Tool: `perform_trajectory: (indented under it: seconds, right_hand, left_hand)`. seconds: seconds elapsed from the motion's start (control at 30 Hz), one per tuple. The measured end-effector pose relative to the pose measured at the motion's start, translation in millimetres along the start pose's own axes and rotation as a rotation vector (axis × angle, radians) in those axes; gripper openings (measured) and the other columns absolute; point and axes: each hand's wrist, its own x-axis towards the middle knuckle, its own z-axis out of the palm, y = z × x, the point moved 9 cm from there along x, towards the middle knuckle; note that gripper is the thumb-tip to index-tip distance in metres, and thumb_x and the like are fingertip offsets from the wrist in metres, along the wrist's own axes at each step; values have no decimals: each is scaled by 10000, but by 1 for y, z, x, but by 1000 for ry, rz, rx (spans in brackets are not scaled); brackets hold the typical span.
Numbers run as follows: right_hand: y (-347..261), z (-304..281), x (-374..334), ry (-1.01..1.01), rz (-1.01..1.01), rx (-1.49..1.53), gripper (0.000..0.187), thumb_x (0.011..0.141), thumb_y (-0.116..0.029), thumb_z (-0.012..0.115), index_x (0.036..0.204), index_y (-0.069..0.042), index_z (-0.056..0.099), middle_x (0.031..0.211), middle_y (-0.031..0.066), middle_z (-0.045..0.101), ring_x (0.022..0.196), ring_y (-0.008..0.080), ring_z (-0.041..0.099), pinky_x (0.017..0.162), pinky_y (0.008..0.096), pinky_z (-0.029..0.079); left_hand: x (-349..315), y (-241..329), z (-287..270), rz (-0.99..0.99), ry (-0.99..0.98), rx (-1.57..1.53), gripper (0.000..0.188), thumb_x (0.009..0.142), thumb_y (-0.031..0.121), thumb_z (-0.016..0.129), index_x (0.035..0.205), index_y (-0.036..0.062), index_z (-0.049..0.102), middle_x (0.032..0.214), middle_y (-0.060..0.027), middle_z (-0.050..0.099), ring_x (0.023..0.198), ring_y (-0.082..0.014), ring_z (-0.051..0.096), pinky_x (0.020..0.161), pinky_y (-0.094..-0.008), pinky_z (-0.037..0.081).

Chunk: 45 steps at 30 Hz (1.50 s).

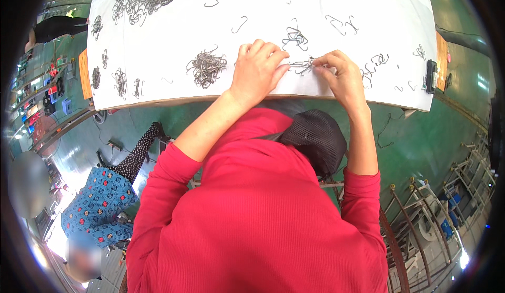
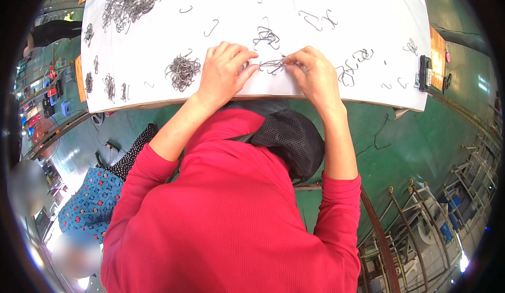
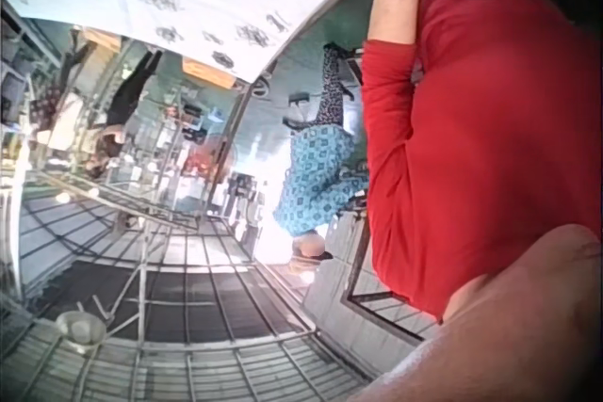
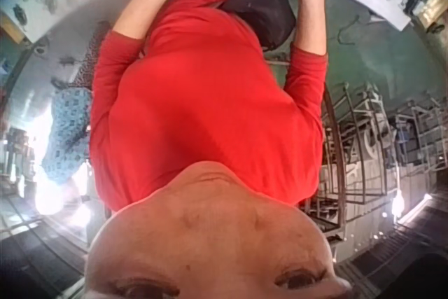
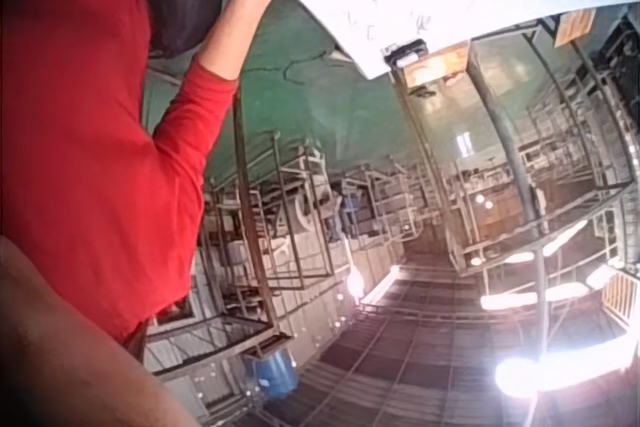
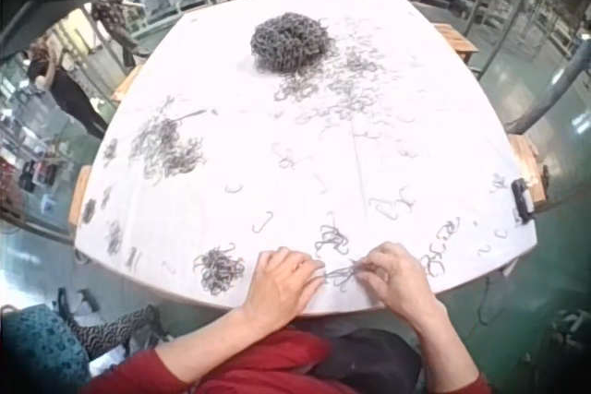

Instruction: The person sorts tangled wire pieces on a white sheet, gathering them into separate piles using both hands. The person repeatedly picks up small clumps and places them into larger piles, gradually consolidating the scattered wires.

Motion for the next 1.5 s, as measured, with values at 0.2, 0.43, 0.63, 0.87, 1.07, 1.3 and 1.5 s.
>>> perform_trajectory:
  seconds: [0.2, 0.43, 0.63, 0.87, 1.07, 1.3, 1.5]
  right_hand:
    - [-7, 8, 26, 36, -38, -16, 403, 710, -146, 711, 1083, -46, 595, 1018, 108, 568, 931, 271, 577, 759, 364, 484]
    - [-25, 32, 60, -33, -139, -174, 529, 661, -142, 745, 1144, -52, 549, 1030, 106, 540, 938, 280, 575, 747, 375, 499]
    - [-34, 26, 62, -41, -160, -89, 292, 713, -138, 701, 994, -92, 637, 943, 70, 576, 856, 257, 593, 701, 357, 492]
    - [-32, 18, 119, 49, -151, -63, 162, 763, -142, 660, 918, -98, 639, 906, 48, 588, 777, 241, 603, 664, 344, 484]
    - [-32, 2, 180, 294, -168, -203, 169, 789, -117, 625, 958, -131, 619, 926, 34, 582, 807, 216, 597, 660, 349, 476]
    - [-66, 41, 206, 134, -217, -25, 101, 759, -173, 666, 831, -104, 655, 834, 33, 592, 810, 217, 589, 666, 345, 467]
    - [-93, 77, 238, 60, -321, -397, 124, 773, -175, 631, 787, -52, 621, 829, 95, 600, 770, 283, 592, 677, 410, 457]
  left_hand:
    - [19, -14, 6, -67, -15, 15, 341, 734, 169, 695, 1056, 103, 606, 973, -37, 581, 942, -222, 536, 797, -364, 403]
    - [39, -31, 18, -130, -148, -128, 484, 725, 99, 679, 1183, 44, 530, 1097, -113, 533, 1013, -285, 511, 882, -374, 427]
    - [35, -45, -16, -137, -4, -142, 378, 737, 56, 651, 1108, 67, 583, 1034, -104, 557, 979, -282, 522, 843, -364, 429]
    - [26, -103, -28, -316, 2, 64, 179, 739, 84, 669, 906, 92, 606, 862, -25, 560, 844, -224, 532, 708, -348, 399]
    - [74, -125, -50, -252, 230, 66, 162, 766, 89, 654, 925, 81, 624, 917, -46, 595, 856, -216, 556, 722, -333, 427]
    - [30, -189, -87, -602, 166, -96, 184, 763, 105, 660, 940, 60, 639, 928, -50, 602, 825, -184, 553, 703, -310, 449]
    - [41, -187, -61, -460, 149, -44, 167, 756, 122, 672, 912, 68, 652, 839, -53, 590, 788, -191, 543, 712, -307, 447]
